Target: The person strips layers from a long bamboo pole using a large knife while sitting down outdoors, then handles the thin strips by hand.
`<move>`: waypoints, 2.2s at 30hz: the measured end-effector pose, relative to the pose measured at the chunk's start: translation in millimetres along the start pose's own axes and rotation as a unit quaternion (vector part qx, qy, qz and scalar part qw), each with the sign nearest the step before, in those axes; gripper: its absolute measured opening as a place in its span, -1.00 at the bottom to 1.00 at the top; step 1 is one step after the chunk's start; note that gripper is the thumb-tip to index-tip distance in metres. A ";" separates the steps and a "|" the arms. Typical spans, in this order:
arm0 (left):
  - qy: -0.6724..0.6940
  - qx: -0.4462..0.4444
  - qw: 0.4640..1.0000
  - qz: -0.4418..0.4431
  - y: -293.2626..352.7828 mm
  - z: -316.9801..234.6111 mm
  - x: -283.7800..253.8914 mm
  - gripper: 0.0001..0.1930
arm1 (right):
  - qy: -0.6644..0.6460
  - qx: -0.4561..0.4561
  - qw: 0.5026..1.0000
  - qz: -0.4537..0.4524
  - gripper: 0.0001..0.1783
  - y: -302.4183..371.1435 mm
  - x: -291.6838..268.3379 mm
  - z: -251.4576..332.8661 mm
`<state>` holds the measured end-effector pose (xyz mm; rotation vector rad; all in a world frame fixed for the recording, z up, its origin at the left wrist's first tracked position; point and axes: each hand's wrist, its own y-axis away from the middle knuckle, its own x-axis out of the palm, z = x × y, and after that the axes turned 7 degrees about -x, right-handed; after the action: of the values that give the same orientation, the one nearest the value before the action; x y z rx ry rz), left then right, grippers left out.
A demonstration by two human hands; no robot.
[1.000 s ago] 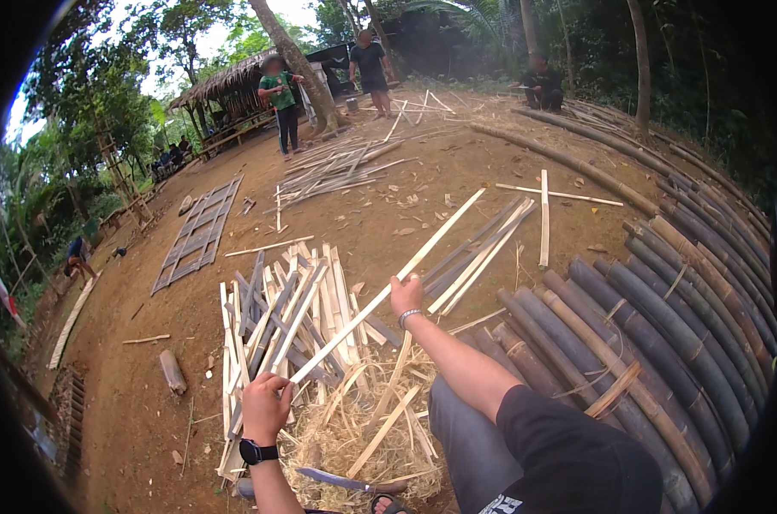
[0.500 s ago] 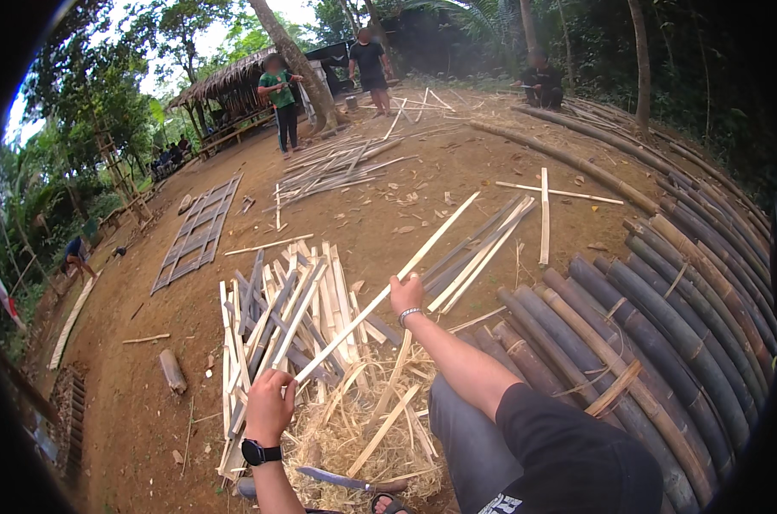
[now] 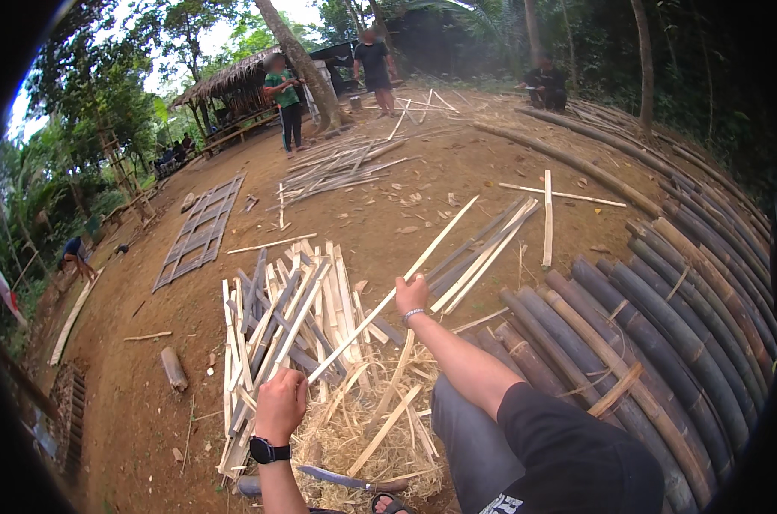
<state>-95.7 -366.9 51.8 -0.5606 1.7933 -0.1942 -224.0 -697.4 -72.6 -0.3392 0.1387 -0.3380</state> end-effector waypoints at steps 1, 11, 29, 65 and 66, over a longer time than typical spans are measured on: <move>-0.006 0.002 1.000 0.002 1.2 1.6 1.7 -0.95 | 0.000 0.002 1.000 0.000 -0.71 2.1 0.3 1.7; -0.004 0.021 1.000 0.016 3.9 -2.3 6.0 -0.96 | 0.027 0.006 1.000 0.000 -0.70 3.5 -1.9 -1.0; 0.022 -0.095 0.994 -0.056 -2.1 17.5 -4.2 -0.91 | -0.033 -0.054 0.997 0.051 -0.72 10.1 -4.8 24.1; 0.310 -0.197 0.848 0.383 9.4 41.3 -1.5 -0.70 | -0.169 -0.086 0.979 0.074 -0.78 8.3 -4.2 31.6; 0.298 -0.195 0.853 0.381 8.2 38.4 -1.6 -0.70 | -0.163 -0.086 0.980 0.076 -0.78 8.5 -5.1 33.0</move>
<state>-61.4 -353.2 38.3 -0.0029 2.5495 0.6257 -220.0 -678.1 -44.3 -0.5481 -0.1280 -0.1166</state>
